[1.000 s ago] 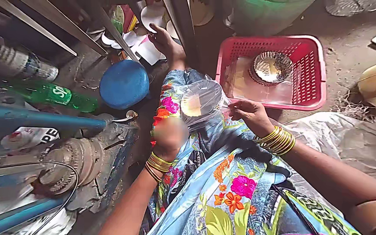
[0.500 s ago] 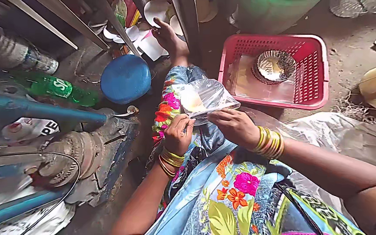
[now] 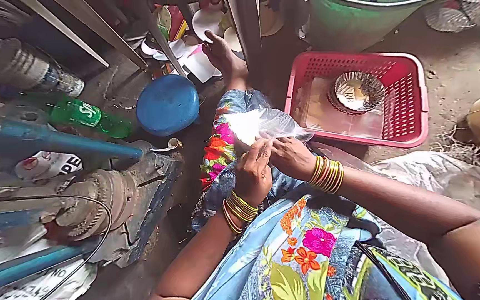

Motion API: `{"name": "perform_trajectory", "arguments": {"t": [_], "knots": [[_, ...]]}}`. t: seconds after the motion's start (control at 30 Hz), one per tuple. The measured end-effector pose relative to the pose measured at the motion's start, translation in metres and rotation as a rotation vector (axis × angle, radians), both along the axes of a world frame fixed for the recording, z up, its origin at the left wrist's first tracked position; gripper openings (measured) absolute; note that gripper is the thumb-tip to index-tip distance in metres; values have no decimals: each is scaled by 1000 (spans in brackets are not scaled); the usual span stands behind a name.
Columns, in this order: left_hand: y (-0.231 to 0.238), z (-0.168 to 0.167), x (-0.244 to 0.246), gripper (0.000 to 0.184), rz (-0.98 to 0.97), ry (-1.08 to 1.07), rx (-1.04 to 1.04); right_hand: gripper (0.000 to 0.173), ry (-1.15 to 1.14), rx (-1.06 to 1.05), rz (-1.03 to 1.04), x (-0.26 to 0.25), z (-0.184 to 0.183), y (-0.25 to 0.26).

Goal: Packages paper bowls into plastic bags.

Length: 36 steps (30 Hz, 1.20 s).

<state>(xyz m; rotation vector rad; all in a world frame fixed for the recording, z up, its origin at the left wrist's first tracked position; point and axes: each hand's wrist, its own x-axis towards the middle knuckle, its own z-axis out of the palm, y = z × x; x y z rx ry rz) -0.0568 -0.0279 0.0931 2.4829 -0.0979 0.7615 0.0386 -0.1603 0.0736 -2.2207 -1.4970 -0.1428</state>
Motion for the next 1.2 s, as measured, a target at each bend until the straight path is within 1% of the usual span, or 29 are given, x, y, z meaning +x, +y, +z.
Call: {"name": "perform_trajectory", "arguments": {"t": [0.07, 0.1, 0.2, 0.27, 0.3, 0.43, 0.53, 0.6, 0.67, 0.73, 0.77, 0.83, 0.9, 0.93, 1.03, 1.07, 1.13, 1.2], "knots": [[-8, -1, -1, 38, -32, -15, -14, 37, 44, -69, -20, 3, -3, 1], [-12, -2, -3, 38, -48, -13, -22, 39, 93, -73, -20, 4, -2, 1], [-22, 2, -11, 38, -57, -21, -15, 32, 133, -4, -50, 1, 3, 1], [-27, 5, -15, 38, -49, -23, 1, 35, 124, -8, -79, 0, 1, 4], [-27, 2, -15, 39, -46, -26, 5, 41, 146, -37, -88, -1, -2, 7], [-15, -6, -9, 37, -25, -38, -19, 37, 203, -64, -117, 2, -4, 23], [-2, -3, -6, 36, -24, -13, -41, 22, 117, -61, -92, 7, -3, 20], [7, -3, -3, 33, -12, -45, -50, 30, 71, -32, -42, 9, -2, 12], [16, -2, -1, 29, -4, -94, -52, 33, -31, 112, -18, 7, -13, 0], [21, -1, -2, 24, -13, -109, -33, 31, -164, 234, -74, 0, -22, -15], [23, -1, -3, 22, -28, -113, -18, 33, -209, 239, -119, -1, -23, -24], [26, -1, -4, 21, -43, -105, 34, 34, -257, 158, -226, 4, -24, -39], [31, -3, -6, 25, -33, -81, 113, 33, -245, 30, -322, 8, -22, -51], [33, -3, -6, 26, -30, -66, 152, 35, -233, -22, -340, 8, -20, -57], [46, 1, -9, 29, -62, -14, 268, 48, -229, -130, -261, 6, -15, -76], [53, 1, -10, 31, -88, -2, 301, 45, -279, -153, -217, 6, -12, -81], [66, 0, -13, 34, -133, 14, 361, 25, -425, -194, -143, 7, -6, -86], [75, -3, -19, 35, -161, 21, 412, 23, -476, -202, -89, 8, 1, -87]]}}
